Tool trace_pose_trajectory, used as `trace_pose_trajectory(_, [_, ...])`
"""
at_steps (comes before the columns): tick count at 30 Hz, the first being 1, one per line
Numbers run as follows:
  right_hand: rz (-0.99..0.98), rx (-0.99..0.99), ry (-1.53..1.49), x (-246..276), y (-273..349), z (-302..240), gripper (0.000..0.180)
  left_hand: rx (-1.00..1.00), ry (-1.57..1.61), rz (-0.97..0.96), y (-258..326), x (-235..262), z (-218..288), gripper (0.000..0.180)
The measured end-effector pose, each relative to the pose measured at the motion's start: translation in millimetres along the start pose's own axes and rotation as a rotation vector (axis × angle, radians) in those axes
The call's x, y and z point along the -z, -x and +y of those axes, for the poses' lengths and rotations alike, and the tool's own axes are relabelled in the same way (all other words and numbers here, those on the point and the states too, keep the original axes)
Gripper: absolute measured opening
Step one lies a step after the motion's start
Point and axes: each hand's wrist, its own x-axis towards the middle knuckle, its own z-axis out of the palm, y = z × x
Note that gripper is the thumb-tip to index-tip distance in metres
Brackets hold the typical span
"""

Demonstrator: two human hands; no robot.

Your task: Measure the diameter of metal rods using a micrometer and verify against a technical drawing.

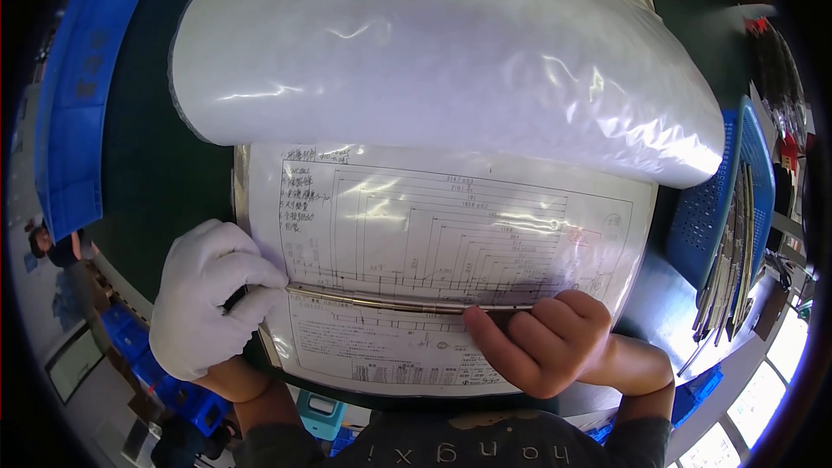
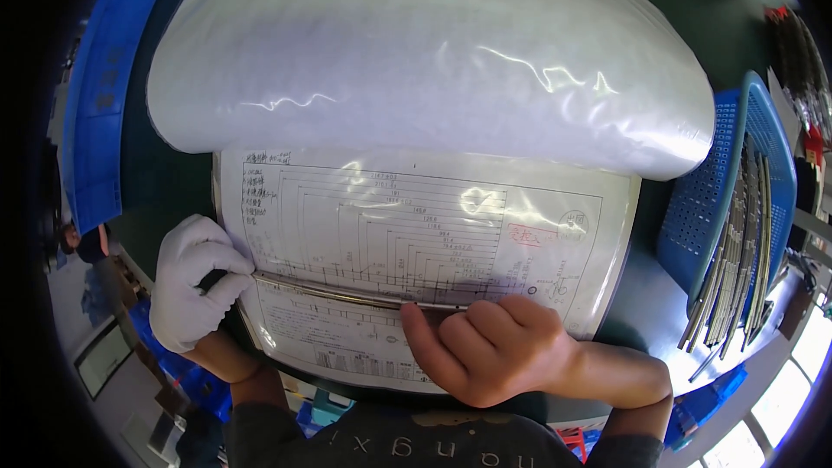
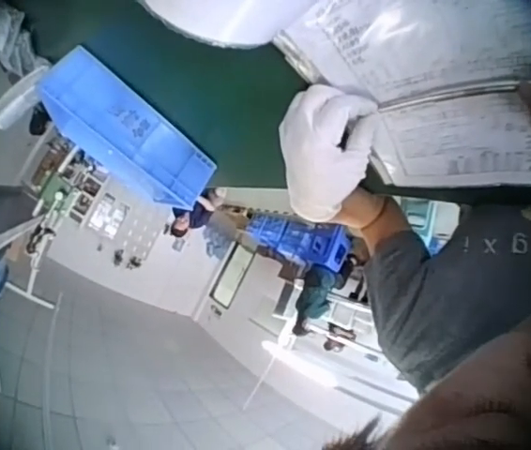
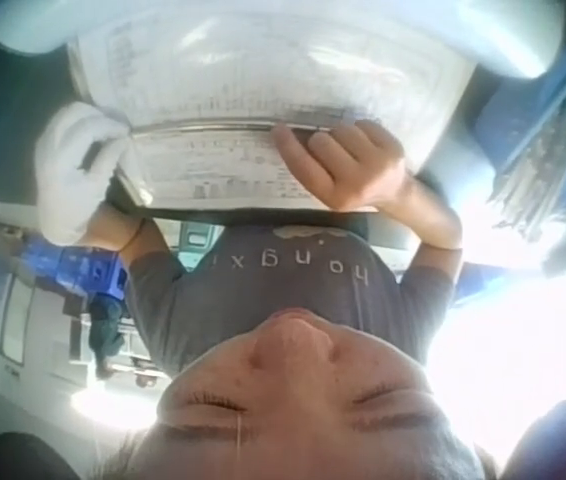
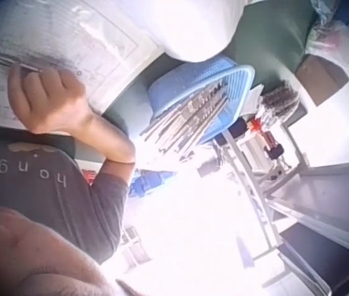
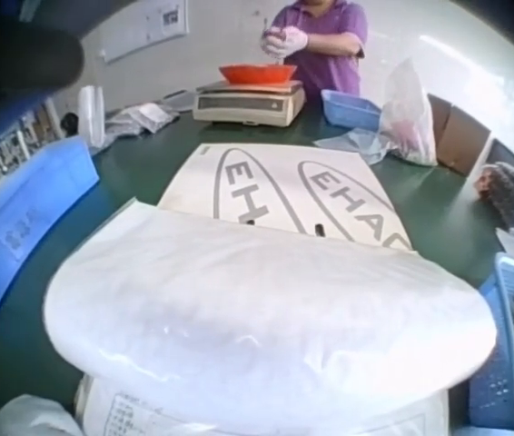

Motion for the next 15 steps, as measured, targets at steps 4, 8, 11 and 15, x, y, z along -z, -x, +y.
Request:
trace_pose_trajectory(4, [-0.045,-0.024,-0.019,4.4,-1.3,2.5,0.022,-0.013,-0.008,-0.009,-0.8,0.5,0.9,0.020])
trace_pose_trajectory(8, [-0.006,-0.063,-0.039,0.3,4.6,2.7,0.035,-0.007,-0.002,-0.021,-2.0,-1.2,1.6,0.019])
trace_pose_trajectory(11, [0.004,-0.062,-0.065,0.3,5.7,2.9,0.035,-0.024,-0.002,-0.020,-1.9,0.6,2.1,0.018])
trace_pose_trajectory(15, [-0.034,-0.054,-0.104,1.3,3.9,3.9,0.025,-0.019,-0.001,-0.015,-0.6,-0.4,-0.6,0.018])
